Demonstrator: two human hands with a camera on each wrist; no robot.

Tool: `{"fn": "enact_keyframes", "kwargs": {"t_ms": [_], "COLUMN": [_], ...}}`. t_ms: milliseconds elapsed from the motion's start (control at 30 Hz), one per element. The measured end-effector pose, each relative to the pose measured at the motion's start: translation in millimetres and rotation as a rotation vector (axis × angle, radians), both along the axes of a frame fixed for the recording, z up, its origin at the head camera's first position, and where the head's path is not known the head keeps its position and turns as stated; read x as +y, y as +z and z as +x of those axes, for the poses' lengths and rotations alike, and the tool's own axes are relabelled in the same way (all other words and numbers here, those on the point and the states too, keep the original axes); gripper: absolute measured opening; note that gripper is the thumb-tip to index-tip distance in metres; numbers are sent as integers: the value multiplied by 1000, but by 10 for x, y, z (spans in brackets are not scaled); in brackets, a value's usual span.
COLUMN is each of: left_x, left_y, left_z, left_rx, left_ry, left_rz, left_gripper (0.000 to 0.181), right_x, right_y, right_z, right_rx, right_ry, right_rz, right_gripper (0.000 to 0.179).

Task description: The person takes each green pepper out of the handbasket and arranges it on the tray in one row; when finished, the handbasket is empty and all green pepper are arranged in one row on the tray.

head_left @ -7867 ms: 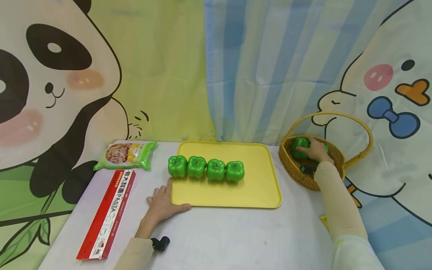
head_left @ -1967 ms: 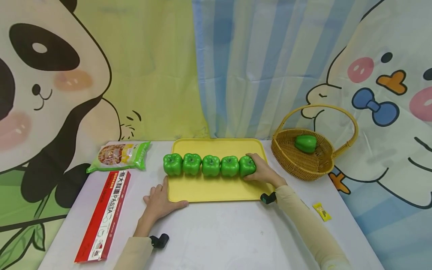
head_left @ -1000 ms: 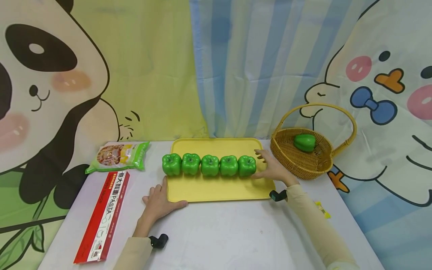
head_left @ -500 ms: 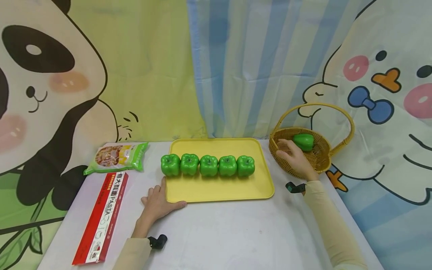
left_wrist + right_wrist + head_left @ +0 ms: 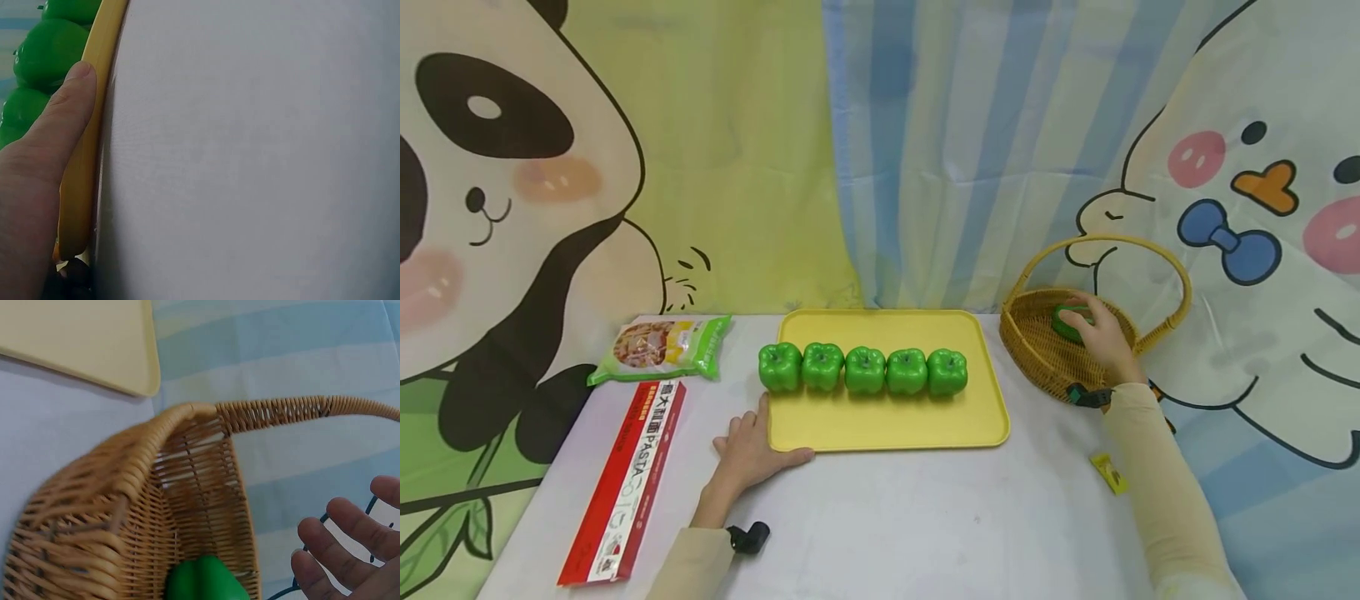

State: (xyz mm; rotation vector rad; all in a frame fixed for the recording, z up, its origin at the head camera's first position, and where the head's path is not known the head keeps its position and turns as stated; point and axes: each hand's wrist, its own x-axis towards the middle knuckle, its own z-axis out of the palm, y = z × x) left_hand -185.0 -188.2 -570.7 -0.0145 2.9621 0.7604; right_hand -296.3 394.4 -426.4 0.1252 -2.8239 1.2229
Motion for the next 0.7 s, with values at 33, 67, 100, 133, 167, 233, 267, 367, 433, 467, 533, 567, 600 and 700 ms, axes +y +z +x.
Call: {"fn": "enact_keyframes", "kwargs": {"t_ms": [33,67,100,133,167,233,267,367,433,467,533,567,600,700], "left_x": [2,3,3,4,3,0,-6,-19,-20,-18,-7,0,6,19], "left_y": [-1,-4,-6,-8,-7,1,0,7,10,10,12,12,16,28], "left_z": [1,2,2,2,1,3,3,11,15,16,20,16,16,12], "left_rx": [2,4,5,6,6,6,5,2,2,2,-3,-7,-7,-9], "left_ry": [1,2,2,0,-1,-1,-2,0,1,-2,-4,-2,-2,4], "left_rz": [0,0,-1,-4,-7,-15,-20,-23,-23,-18,-15,-15,-12,-7], "left_gripper": [146,146,146,146,146,146,146,146,146,146,146,146,146,146], "right_x": [24,42,60,72,85,108,119,159,192,211,250,268,286,321], "right_y": [1,7,9,15,16,14,11,3,3,6,15,20,23,32], "right_z": [-18,-29,-42,-51,-63,-85,-96,-143,-180,-197,-239,-259,-281,-343], "right_rx": [6,13,10,5,2,-13,-22,-54,-63,-66,-73,-72,-71,-68], "right_ry": [-11,-21,-34,-46,-54,-68,-74,-93,-109,-118,-143,-152,-163,-196], "right_rz": [-3,-2,-7,-10,-13,-27,-31,-44,-43,-44,-46,-55,-61,-84], "right_gripper": [71,72,73,74,75,79,80,85,89,89,92,92,93,93]}}
